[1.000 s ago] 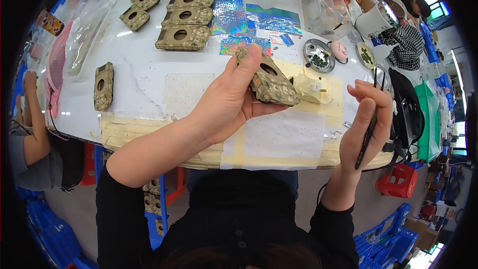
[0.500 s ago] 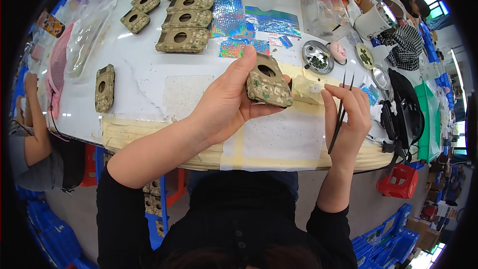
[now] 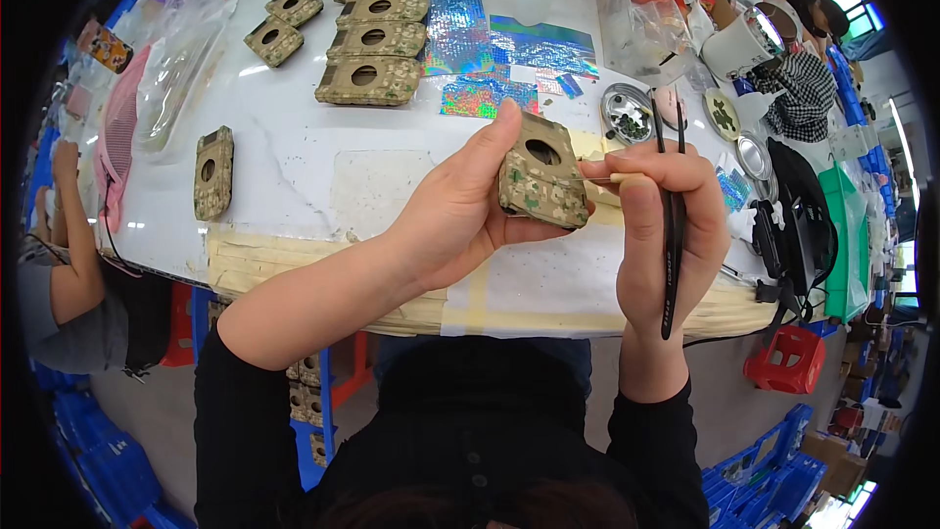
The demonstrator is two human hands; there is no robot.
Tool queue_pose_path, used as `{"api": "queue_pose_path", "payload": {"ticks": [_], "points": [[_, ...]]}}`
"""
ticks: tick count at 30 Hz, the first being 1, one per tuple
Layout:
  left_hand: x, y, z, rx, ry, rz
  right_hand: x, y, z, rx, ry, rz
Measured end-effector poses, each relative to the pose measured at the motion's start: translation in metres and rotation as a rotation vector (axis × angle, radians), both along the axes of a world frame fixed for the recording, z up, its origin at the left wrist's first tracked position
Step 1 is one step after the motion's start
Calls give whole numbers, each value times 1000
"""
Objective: Applying camouflage decals to the hull of a model tank using tweezers.
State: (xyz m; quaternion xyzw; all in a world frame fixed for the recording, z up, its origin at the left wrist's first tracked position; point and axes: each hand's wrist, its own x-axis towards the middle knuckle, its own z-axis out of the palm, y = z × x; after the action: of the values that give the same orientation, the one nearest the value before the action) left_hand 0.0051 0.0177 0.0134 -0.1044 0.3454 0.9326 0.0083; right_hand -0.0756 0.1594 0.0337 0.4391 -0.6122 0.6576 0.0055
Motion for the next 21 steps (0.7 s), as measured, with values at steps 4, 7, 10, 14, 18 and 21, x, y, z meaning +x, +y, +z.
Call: {"api": "queue_pose_path", "payload": {"ticks": [4, 7, 10, 14, 18, 21], "points": [[0, 3, 1, -5, -48, 27, -1, -6, -4, -19, -22, 53], [1, 1, -1, 15, -6, 2, -2, -4, -3, 21, 13, 46], [1, 2, 0, 18, -18, 18, -3, -4, -3, 28, 23, 49], [1, 2, 1, 11, -33, 27, -3, -4, -4, 47, 47, 29], [1, 2, 0, 0, -47, 30, -6, -4, -4, 63, 89, 30], [0, 3, 0, 2, -52, 38, -5, -4, -5, 59, 80, 17]]}}
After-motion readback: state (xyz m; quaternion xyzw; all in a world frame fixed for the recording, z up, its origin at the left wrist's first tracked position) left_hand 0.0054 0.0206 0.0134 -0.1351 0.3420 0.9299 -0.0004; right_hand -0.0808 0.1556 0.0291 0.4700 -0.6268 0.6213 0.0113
